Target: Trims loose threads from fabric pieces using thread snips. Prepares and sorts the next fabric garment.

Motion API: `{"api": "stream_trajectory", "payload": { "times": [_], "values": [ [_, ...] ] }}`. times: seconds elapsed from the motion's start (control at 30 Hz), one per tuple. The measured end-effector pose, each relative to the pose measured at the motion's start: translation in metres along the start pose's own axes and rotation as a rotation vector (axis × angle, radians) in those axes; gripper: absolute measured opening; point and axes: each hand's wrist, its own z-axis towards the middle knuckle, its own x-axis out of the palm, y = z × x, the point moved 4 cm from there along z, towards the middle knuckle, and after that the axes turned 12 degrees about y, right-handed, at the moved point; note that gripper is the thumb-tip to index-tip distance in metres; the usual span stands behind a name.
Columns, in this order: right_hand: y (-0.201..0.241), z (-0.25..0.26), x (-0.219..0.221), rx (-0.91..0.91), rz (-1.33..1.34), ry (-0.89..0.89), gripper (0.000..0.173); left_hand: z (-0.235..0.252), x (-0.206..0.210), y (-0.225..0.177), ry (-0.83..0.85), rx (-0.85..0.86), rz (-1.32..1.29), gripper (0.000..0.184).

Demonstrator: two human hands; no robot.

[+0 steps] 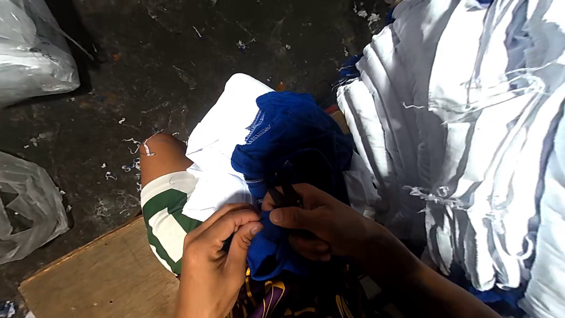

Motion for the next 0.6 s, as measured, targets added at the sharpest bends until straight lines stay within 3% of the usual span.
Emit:
{"api": "stream_trajectory", "payload": {
  "times": [0.2, 0.37, 0.47, 0.6],
  "values": [
    [-0.001, 0.001, 0.001, -0.011, -0.02, 0.008, 0.013, 0.0, 0.002, 0.002, 0.118, 0.004, 0.085, 0.032],
    [-0.001, 0.004, 0.001, -0.033, -0.031, 0.032, 0.013, -0.002, 0.0, 0.006, 0.127, -0.009, 0.0, 0.033],
    [-0.001, 0.004, 0.001, -0.038, -0.027, 0.021, 0.014, -0.005, 0.002, 0.007, 0.124, -0.025, -0.148, 0.032],
    [0.003, 0.003, 0.006, -0.064, -0.156, -0.038, 0.013, -0.011, 0.011, 0.006, 0.112, -0.084, -0.572, 0.028]
  ]
}}
